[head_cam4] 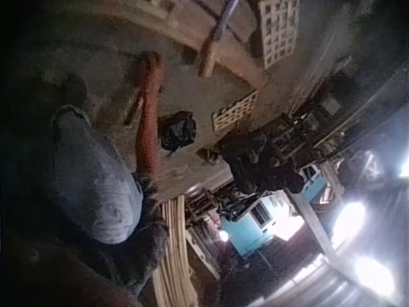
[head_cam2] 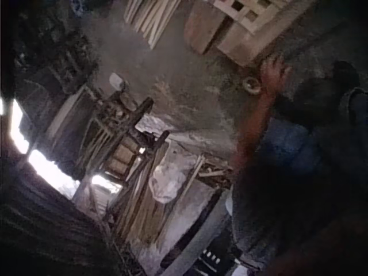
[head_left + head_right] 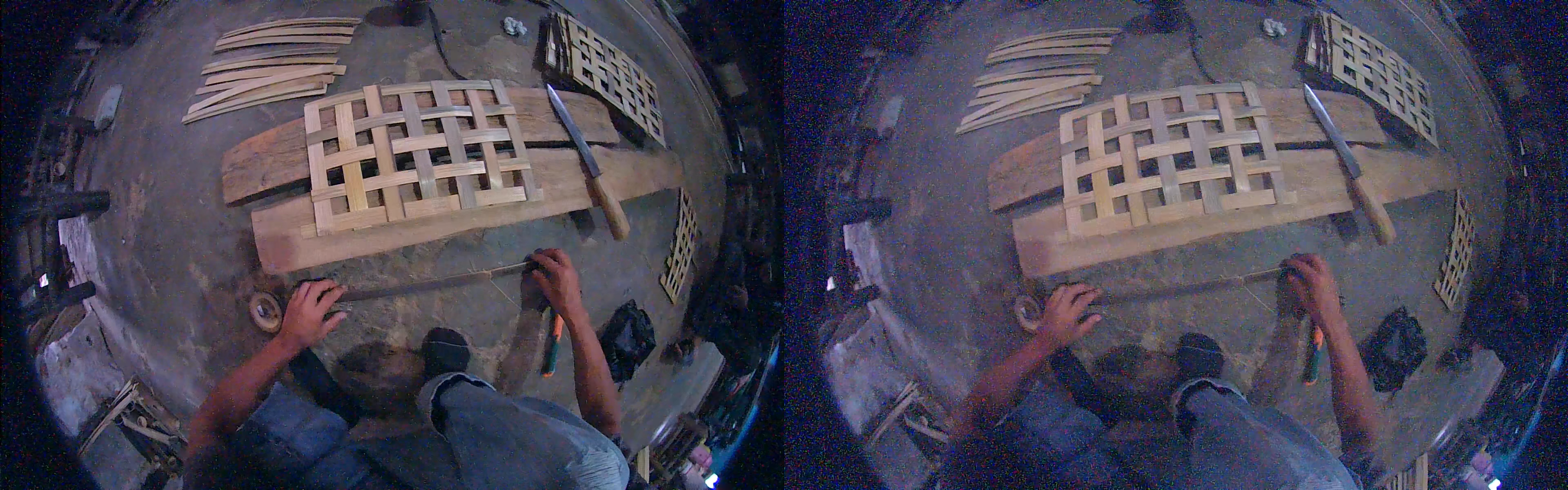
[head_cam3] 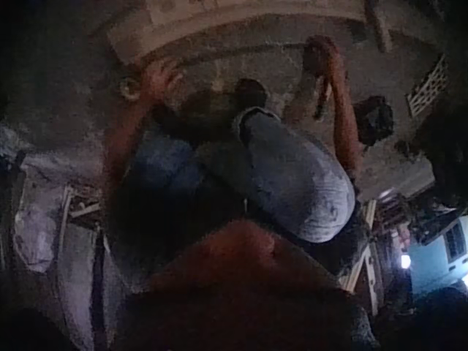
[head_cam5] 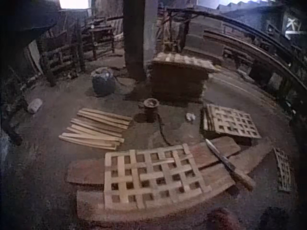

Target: The person weaves thin bamboo strips into a lattice panel on a wooden workbench. They use a hammer to tap the strips into place and a knife to trim excess length, then stack the finished panel with others.

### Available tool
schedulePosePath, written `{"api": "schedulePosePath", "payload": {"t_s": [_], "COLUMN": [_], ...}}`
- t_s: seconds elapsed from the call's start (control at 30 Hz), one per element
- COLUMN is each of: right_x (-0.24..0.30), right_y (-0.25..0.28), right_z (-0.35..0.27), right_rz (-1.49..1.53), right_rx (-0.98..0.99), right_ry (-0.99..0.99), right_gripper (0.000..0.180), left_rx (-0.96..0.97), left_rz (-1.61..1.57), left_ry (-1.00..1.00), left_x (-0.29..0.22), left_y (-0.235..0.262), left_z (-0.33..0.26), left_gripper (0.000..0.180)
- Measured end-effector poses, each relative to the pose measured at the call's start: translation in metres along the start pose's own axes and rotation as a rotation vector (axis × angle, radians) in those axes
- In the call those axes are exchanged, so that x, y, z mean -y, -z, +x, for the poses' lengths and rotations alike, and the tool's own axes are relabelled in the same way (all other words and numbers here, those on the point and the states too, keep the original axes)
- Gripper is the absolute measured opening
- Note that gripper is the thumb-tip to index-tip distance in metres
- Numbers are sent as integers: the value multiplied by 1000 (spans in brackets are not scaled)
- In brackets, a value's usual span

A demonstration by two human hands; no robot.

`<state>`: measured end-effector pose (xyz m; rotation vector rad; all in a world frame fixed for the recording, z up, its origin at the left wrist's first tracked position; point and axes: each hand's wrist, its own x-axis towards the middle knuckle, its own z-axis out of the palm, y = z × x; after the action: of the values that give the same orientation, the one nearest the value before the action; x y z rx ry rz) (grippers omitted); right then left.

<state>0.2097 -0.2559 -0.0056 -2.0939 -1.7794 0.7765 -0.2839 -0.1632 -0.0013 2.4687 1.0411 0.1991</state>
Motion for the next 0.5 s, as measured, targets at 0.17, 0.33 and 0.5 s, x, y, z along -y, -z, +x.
{"api": "schedulePosePath", "payload": {"t_s": [0.17,0.33,0.5], "right_x": [-10,7,19], "right_y": [3,33,68], "right_z": [12,22,72], "right_rz": [-36,-9,101], "right_rx": [87,-39,-140], "right_ry": [49,131,178], "right_gripper": [34,33,32], "left_rx": [20,-118,-176], "left_rz": [-72,-31,-35], "left_ry": [26,-110,180], "left_x": [12,24,57], "left_y": [-17,6,50], "left_z": [-9,-6,35], "left_gripper": [38,31,29]}}
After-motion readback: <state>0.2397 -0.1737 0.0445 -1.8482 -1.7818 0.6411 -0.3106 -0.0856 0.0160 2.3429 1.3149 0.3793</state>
